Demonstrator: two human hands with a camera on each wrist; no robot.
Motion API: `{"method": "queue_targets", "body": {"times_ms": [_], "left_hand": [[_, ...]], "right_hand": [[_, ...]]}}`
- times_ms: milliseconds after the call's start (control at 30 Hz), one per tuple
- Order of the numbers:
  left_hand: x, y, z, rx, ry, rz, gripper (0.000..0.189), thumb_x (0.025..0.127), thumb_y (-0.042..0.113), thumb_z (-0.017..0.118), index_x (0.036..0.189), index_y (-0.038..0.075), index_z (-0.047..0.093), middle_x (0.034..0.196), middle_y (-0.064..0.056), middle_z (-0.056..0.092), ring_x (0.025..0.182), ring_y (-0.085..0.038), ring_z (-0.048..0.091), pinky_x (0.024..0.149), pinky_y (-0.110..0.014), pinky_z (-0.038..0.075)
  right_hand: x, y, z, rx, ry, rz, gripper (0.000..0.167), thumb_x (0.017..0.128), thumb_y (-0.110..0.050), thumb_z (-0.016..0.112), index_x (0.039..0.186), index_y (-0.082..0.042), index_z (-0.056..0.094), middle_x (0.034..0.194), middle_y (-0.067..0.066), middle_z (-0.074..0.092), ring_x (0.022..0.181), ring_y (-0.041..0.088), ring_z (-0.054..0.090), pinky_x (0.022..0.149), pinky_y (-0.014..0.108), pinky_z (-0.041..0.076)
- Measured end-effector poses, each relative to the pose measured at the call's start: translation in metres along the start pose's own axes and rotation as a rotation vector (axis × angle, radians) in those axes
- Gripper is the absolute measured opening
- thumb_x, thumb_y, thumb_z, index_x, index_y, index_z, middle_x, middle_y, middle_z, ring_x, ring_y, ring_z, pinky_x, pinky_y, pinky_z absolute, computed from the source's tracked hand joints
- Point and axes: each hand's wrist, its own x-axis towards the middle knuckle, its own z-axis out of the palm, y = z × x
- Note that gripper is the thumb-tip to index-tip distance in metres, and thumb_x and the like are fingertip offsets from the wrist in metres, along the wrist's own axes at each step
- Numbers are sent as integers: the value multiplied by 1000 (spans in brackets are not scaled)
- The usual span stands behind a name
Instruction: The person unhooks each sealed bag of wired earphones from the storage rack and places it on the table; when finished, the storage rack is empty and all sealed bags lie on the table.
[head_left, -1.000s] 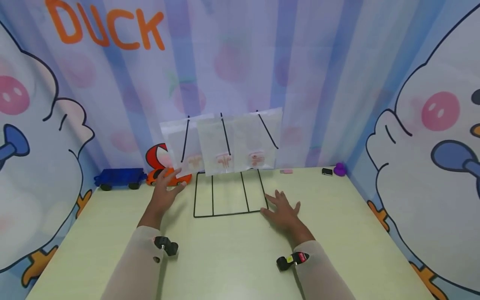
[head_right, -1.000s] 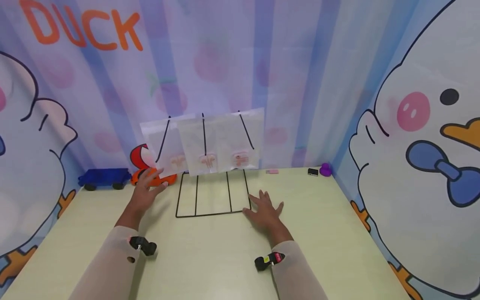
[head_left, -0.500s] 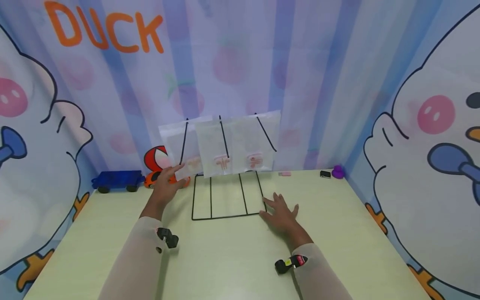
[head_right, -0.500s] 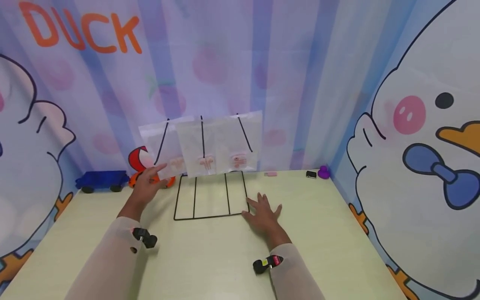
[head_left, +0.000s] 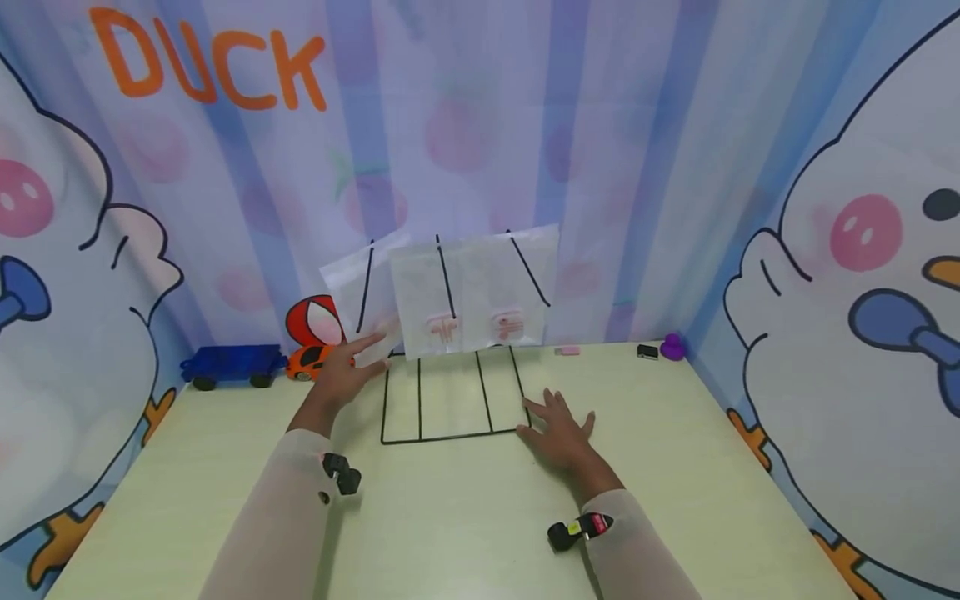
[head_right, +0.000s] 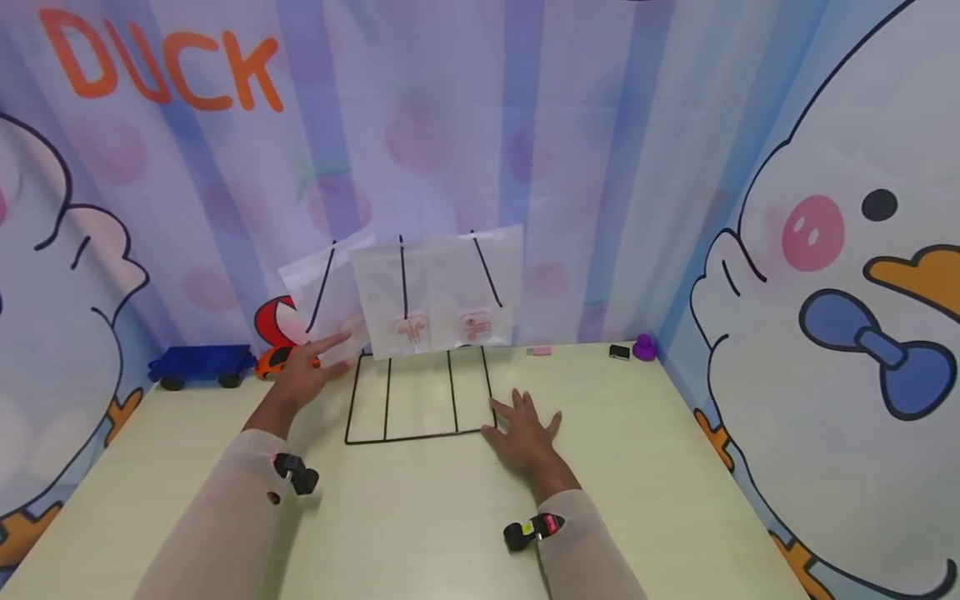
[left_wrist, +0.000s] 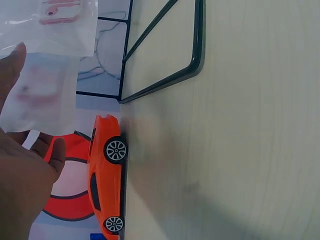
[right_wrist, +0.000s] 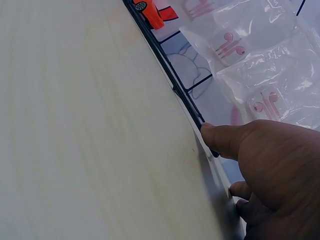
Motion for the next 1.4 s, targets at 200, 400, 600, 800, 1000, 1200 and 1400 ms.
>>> {"method": "queue_targets", "body": {"times_ms": [200,400,600,800,1000,1200,1400], "left_hand": [[1,2,5,-30,4,-26,70,102,31,77,165,35,48,176,-16,38,160,-49,37,126,-77,32],[-1,2,10,-54,22,-7,69,103,30,76,166,37,47,177,-16,38,160,-47,37,127,-75,31],[-8,-3,13,-69,97,49,63,103,26,77,162,32,55,177,-15,36,162,-46,33,128,-78,26],[-19,-5,19,-60,244,185,56,101,10,78,154,22,66,170,-16,47,157,-44,42,128,-74,33],[-30,1,25,-43,342,229,53,98,6,81,147,22,72,161,-15,59,152,-42,51,124,-69,42],[-41,7,23,-7,407,263,46,98,5,80,142,18,75,150,-18,68,142,-43,60,116,-67,51],[-54,14,19,52,436,255,45,97,3,79,140,16,76,149,-23,67,142,-47,61,116,-69,50]], "right_hand": [[0,-1,0,-4,4,3,59,108,-43,63,163,-24,54,182,18,24,172,40,12,125,85,-10],[-3,-3,-3,5,7,-1,58,108,-43,64,162,-24,55,181,18,25,172,41,13,125,85,-10],[-1,-1,-1,-8,3,3,59,108,-43,63,163,-25,53,182,17,23,172,40,11,125,85,-10],[2,1,1,-16,1,12,60,108,-43,63,164,-24,53,182,17,22,172,40,11,125,85,-10],[0,0,0,-4,-1,4,60,108,-43,63,163,-22,53,182,18,24,172,41,12,125,85,-10],[-1,2,0,1,-4,-10,60,108,-44,62,164,-23,53,182,18,23,172,41,12,125,85,-10],[-2,1,-1,12,-4,-14,60,108,-43,63,163,-22,53,182,19,23,172,42,12,124,85,-11]]}}
